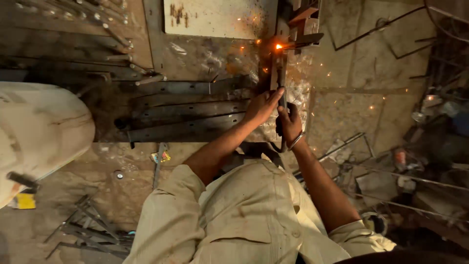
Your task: Welding and assembling metal components of a frame or structure in a workshop.
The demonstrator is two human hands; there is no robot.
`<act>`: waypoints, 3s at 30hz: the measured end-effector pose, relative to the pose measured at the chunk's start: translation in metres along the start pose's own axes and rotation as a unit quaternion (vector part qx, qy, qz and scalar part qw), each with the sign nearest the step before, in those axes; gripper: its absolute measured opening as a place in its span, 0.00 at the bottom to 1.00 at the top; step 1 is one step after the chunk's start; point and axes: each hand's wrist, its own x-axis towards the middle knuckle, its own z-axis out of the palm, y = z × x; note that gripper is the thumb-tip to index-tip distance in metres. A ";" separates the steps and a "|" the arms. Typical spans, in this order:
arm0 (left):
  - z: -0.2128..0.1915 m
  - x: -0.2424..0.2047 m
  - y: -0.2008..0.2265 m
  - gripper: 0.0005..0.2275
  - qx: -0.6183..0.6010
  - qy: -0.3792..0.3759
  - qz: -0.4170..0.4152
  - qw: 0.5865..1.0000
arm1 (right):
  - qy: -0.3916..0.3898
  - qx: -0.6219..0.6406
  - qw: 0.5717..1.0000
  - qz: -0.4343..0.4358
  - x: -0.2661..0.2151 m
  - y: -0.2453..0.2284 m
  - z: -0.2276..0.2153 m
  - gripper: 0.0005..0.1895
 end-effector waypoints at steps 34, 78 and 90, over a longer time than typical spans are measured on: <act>0.068 0.044 -0.095 0.18 0.413 0.107 0.217 0.878 | -0.122 0.046 0.990 -0.047 0.039 0.030 -0.058 0.24; 0.067 0.025 -0.032 0.36 0.251 0.112 -0.022 0.961 | -0.138 0.077 0.986 -0.052 0.035 0.024 -0.070 0.24; 0.066 0.022 -0.018 0.39 0.221 0.098 -0.013 0.970 | -0.140 0.056 0.988 -0.042 0.045 0.025 -0.074 0.21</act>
